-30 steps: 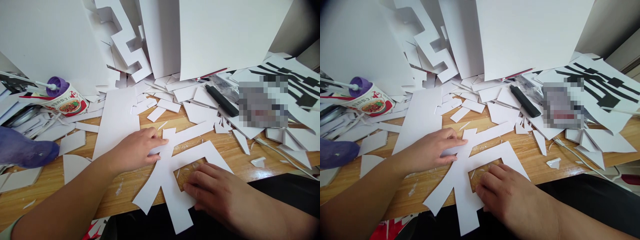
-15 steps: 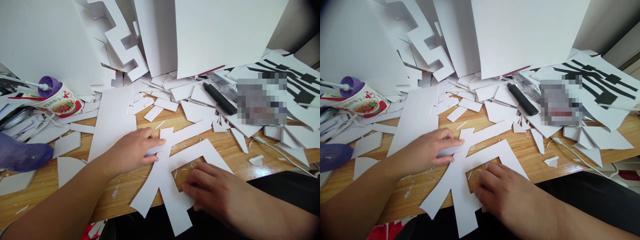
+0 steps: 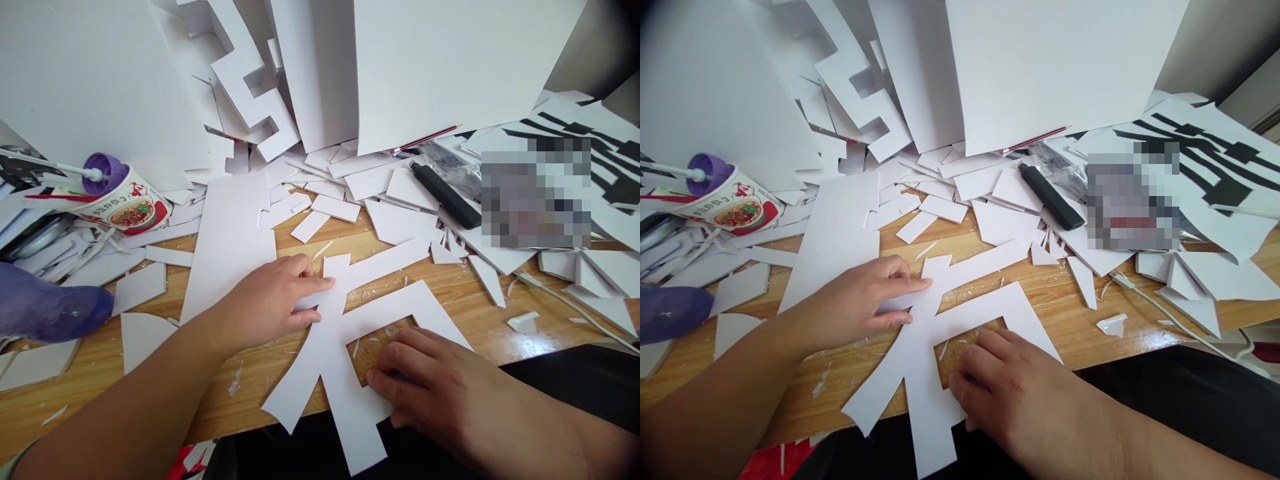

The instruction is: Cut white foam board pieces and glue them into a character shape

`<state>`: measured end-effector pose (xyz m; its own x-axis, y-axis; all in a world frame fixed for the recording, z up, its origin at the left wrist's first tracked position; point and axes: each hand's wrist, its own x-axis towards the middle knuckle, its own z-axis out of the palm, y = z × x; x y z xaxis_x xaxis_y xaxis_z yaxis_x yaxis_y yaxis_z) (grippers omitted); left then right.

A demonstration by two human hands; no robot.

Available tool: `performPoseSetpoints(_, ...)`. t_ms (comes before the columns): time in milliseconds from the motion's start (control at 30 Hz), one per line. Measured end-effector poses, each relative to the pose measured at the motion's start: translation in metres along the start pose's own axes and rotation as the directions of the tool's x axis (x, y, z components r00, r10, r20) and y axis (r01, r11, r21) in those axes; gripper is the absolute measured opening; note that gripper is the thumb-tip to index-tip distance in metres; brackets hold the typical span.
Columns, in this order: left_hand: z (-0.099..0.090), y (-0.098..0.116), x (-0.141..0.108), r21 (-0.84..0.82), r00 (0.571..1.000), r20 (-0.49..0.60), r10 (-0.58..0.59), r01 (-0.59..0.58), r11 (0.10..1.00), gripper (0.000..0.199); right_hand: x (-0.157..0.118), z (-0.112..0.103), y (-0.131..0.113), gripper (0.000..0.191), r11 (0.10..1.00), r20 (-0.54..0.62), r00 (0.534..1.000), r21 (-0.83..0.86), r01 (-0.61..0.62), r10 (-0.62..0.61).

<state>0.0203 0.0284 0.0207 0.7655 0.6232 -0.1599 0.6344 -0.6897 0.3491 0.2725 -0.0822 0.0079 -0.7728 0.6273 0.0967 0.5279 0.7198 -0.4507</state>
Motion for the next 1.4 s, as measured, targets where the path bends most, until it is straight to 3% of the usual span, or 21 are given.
performPoseSetpoints(367, -0.001, 0.003, 0.0, 0.03, 1.0, 0.018, 0.004, -0.005, 1.0, 0.049, 0.0, 0.008, 0.001, 0.014, 1.0, -0.028, 1.0, 0.003, 0.011, -0.011)
performPoseSetpoints(733, -0.001, 0.005, -0.001, 0.047, 1.0, 0.014, -0.005, 0.004, 0.999, 0.048, 0.001, 0.002, -0.001, 0.014, 1.0, 0.102, 0.995, 0.011, -0.025, 0.024)
performPoseSetpoints(1400, 0.001, 0.005, 0.0, 0.061, 1.0, -0.004, -0.015, 0.015, 0.998, 0.048, 0.001, -0.002, -0.001, 0.013, 0.998, 0.121, 0.992, 0.048, -0.044, 0.038)
